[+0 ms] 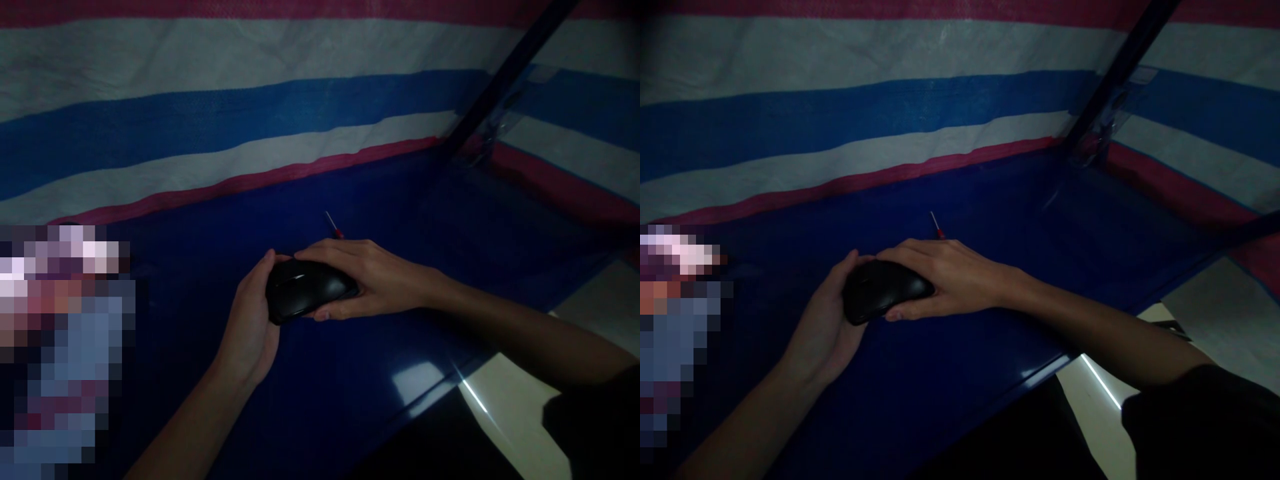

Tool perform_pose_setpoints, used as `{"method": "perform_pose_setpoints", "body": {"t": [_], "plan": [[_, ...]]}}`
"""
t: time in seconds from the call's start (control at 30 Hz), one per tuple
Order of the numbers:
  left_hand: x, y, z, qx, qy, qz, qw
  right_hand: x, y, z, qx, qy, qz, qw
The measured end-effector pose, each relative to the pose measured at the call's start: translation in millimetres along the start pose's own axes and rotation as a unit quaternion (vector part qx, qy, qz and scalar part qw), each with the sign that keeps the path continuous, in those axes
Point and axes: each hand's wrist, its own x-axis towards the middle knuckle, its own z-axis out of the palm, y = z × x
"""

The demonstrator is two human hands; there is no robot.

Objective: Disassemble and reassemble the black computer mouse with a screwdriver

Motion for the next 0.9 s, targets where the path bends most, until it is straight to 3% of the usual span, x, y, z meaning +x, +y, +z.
{"method": "perform_pose_setpoints", "body": {"t": [0.33, 0.7, 0.9], "plan": [[1.7, -2.6, -1.6, 0.017, -0.024, 0.016, 0.999, -2.4, 6.2, 5.2, 0.001, 0.003, -0.021, 1.0], [0.2, -4.8, -0.7, 0.054, -0.012, 0.038, 0.998, -2.0, 6.5, 6.3, -0.037, -0.007, -0.046, 0.998], [1.8, -4.2, -1.8, 0.058, -0.007, 0.047, 0.997, -1.2, 6.0, 7.4, -0.074, 0.022, -0.073, 0.994]]}}
